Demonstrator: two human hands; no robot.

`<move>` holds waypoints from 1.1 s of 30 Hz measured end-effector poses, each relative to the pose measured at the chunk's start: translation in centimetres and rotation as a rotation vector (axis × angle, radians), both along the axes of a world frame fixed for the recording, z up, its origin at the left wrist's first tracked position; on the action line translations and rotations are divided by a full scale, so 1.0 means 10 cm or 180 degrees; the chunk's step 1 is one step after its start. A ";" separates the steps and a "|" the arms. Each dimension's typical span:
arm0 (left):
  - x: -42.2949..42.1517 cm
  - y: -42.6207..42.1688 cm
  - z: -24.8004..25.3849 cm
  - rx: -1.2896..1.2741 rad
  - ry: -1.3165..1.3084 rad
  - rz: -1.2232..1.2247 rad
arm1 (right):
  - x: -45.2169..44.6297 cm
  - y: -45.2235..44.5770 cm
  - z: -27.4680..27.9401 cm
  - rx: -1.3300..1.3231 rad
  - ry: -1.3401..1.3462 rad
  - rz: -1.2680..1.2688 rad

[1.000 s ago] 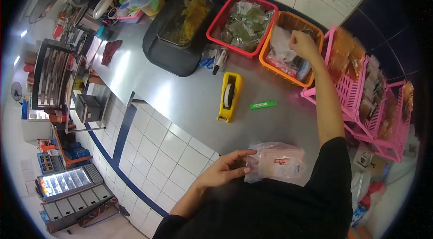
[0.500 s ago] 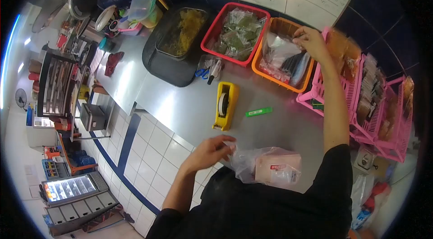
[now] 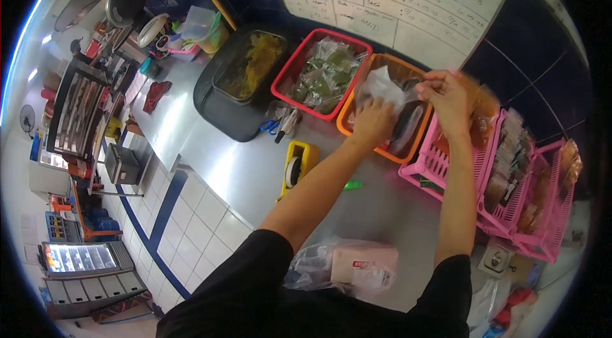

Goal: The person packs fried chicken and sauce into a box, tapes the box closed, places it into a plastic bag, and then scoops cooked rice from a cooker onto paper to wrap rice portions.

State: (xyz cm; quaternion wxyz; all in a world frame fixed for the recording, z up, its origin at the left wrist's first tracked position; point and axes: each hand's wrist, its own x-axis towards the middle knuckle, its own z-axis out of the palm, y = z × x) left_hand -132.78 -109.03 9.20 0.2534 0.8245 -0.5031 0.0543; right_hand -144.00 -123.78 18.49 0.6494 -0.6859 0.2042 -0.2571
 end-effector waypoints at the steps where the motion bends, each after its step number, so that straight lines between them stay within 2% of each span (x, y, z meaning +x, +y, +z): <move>1: 0.04 -0.06 -0.09 0.0651 0.0418 -0.0141 | -0.10 -0.04 0.07 0.0014 -0.0226 -0.0268; 2: 0.09 -0.10 -0.17 0.1317 0.0827 -0.0289 | -0.20 -0.08 0.12 0.0035 -0.0454 -0.0544; 3: 0.17 -0.14 -0.29 0.1320 0.0803 -0.0334 | -0.33 -0.15 0.14 0.0061 -0.0710 -0.0420; 5: 0.35 -0.18 -0.44 0.1989 0.1277 -0.1037 | -0.58 -0.09 0.33 0.0036 -0.0698 -0.0489; 6: 0.41 -0.16 -0.42 0.2004 0.1252 -0.1098 | -0.71 -0.02 0.45 0.0012 -0.0664 -0.0506; 8: 0.52 -0.05 -0.34 0.2188 0.0519 -0.1345 | -0.91 0.12 0.57 0.0012 -0.0729 -0.0519; 10: 0.28 0.31 0.48 0.1618 0.0361 -0.0359 | -1.04 0.24 0.64 -0.0265 -0.0653 -0.0527; 11: 0.33 0.37 0.57 0.1595 0.0346 -0.0415 | -1.04 0.35 0.76 -0.0204 -0.0474 -0.0544; 12: 0.41 0.41 0.64 0.1338 0.0605 -0.0064 | -0.99 0.33 0.74 -0.0236 -0.0474 -0.0591; 13: 0.46 0.44 0.68 0.1083 0.0884 0.0296 | -0.89 0.25 0.61 -0.0427 -0.0345 -0.0585; 14: 0.48 0.46 0.62 0.1057 0.0911 0.0262 | -0.85 0.25 0.48 -0.0623 -0.0201 -0.0566; 15: 0.52 0.42 0.50 0.0877 0.0309 -0.0304 | -0.86 0.33 0.40 -0.0688 -0.0183 -0.0573; 17: 0.50 0.30 0.34 0.0210 -0.0056 -0.0676 | -0.82 0.44 0.42 -0.0389 0.0162 -0.0621; 18: 0.49 0.24 0.27 -0.0104 -0.0273 -0.0847 | -0.79 0.54 0.51 -0.0522 0.0134 -0.0633; 20: 0.42 0.15 0.10 -0.0102 -0.0403 -0.0954 | -0.86 0.89 0.58 0.0284 -0.0406 -0.0930; 21: 0.44 0.10 0.03 -0.0190 -0.0362 -0.1012 | -0.94 1.04 0.64 0.0197 -0.0368 -0.0991; 23: 0.43 0.01 -0.24 0.0544 0.0634 -0.1327 | -1.17 1.34 0.81 0.0474 -0.1041 -0.1476; 25: 0.62 -0.34 -0.92 0.1370 -0.0026 -0.2568 | -1.52 1.62 0.90 0.0394 -0.0887 -0.1634; 26: 0.56 -0.19 -0.71 0.1280 0.0282 -0.2406 | -1.71 1.78 0.95 0.0377 -0.0852 -0.1688; 27: 0.54 0.02 -0.28 0.1231 0.0564 -0.2256 | -1.81 1.98 1.02 0.0419 -0.0789 -0.1818; 28: 0.55 0.04 -0.09 0.1369 0.0599 -0.2068 | -1.95 2.17 1.04 0.0443 -0.0739 -0.2051; 30: 0.41 0.30 0.15 -0.0540 0.1147 -0.1348 | -2.14 2.46 1.06 0.0313 -0.0611 -0.1749; 31: 0.13 0.66 0.61 -0.1490 0.1722 -0.1177 | -2.14 2.64 1.09 0.0137 -0.0356 -0.1816; 32: -0.17 1.02 0.99 -0.1964 0.2694 -0.1911 | -2.11 2.78 1.08 0.0006 -0.0240 -0.1772; 33: -0.39 1.35 1.14 -0.2051 0.3275 -0.2250 | -2.06 2.93 1.04 -0.0064 -0.0089 -0.1714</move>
